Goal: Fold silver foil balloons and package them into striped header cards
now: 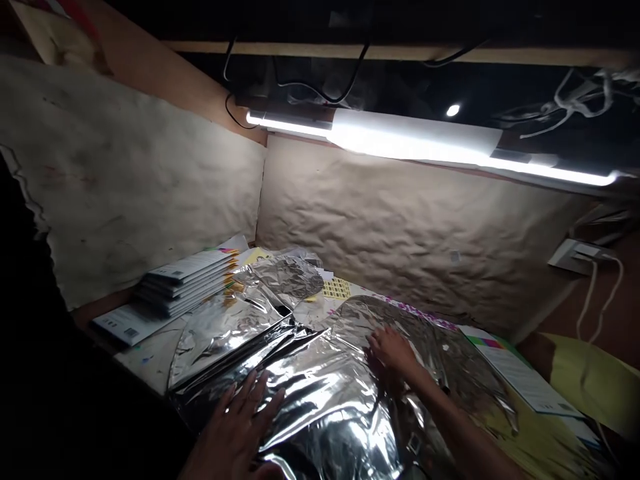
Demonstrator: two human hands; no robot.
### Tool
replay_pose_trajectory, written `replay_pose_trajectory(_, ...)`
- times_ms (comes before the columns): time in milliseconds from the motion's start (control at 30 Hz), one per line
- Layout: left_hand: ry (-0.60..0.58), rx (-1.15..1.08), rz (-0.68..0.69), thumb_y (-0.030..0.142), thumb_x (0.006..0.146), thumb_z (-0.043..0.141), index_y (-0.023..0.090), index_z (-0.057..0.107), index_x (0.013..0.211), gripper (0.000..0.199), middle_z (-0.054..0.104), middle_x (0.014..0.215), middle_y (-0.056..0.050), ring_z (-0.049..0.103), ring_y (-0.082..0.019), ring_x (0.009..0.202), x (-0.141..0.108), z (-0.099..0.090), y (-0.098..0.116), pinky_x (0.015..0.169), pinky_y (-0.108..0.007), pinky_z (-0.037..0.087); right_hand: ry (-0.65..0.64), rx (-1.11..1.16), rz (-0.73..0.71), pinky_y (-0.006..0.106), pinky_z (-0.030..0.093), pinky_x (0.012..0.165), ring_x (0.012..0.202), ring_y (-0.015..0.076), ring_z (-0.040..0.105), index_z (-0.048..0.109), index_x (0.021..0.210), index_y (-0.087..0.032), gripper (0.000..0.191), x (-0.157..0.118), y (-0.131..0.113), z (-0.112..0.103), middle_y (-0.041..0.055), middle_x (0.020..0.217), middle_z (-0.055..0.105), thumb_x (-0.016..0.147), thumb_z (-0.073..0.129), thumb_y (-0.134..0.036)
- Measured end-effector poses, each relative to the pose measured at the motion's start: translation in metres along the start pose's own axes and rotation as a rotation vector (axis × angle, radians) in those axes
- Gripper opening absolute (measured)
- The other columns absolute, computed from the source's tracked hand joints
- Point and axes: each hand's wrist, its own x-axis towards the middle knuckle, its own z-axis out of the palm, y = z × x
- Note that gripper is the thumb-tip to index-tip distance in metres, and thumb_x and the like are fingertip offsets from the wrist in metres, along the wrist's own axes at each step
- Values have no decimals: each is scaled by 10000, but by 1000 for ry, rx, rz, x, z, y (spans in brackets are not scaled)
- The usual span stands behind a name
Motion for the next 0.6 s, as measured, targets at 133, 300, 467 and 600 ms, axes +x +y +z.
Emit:
replay_pose_trajectory(133, -8, -24, -17, 740, 820, 455, 399, 138, 1523, 843, 289, 1547, -87, 388, -375, 1384, 1, -1, 2, 1032, -526, 414, -16, 101, -212, 374, 327, 1065, 1298, 264, 460, 710, 1129, -187, 361, 16, -84, 5, 100, 1365, 569, 954, 482, -405)
replay_pose_trajectory(300, -80, -71, -50, 770, 784, 474, 430, 187, 1498, 841, 285, 1548, -89, 367, -402, 1388, 4, -3, 2, 1028, -568, 414, -205, 181, -207, 233, 385, 594, 619, 152, 586, 725, 655, -123, 411, 55, -151, 30, 34, 594, 636, 842, 632, -477)
replay_pose_trajectory(467, -160, -110, -62, 771, 780, 481, 471, 214, 1473, 801, 257, 1552, -88, 348, -405, 1394, 5, -6, -3, 1041, -628, 381, -139, 181, -128, 238, 370, 574, 626, 157, 565, 716, 692, -110, 405, 64, -170, 43, 44, 617, 617, 872, 595, -452)
replay_pose_trajectory(600, -134, -72, -73, 775, 785, 456, 515, 233, 1442, 741, 310, 1528, -76, 382, -393, 1370, 5, 6, -6, 997, -665, 391, 23, 146, -118, 349, 439, 892, 1055, 266, 577, 729, 945, -131, 412, 37, -176, 33, 140, 1106, 662, 876, 599, -516)
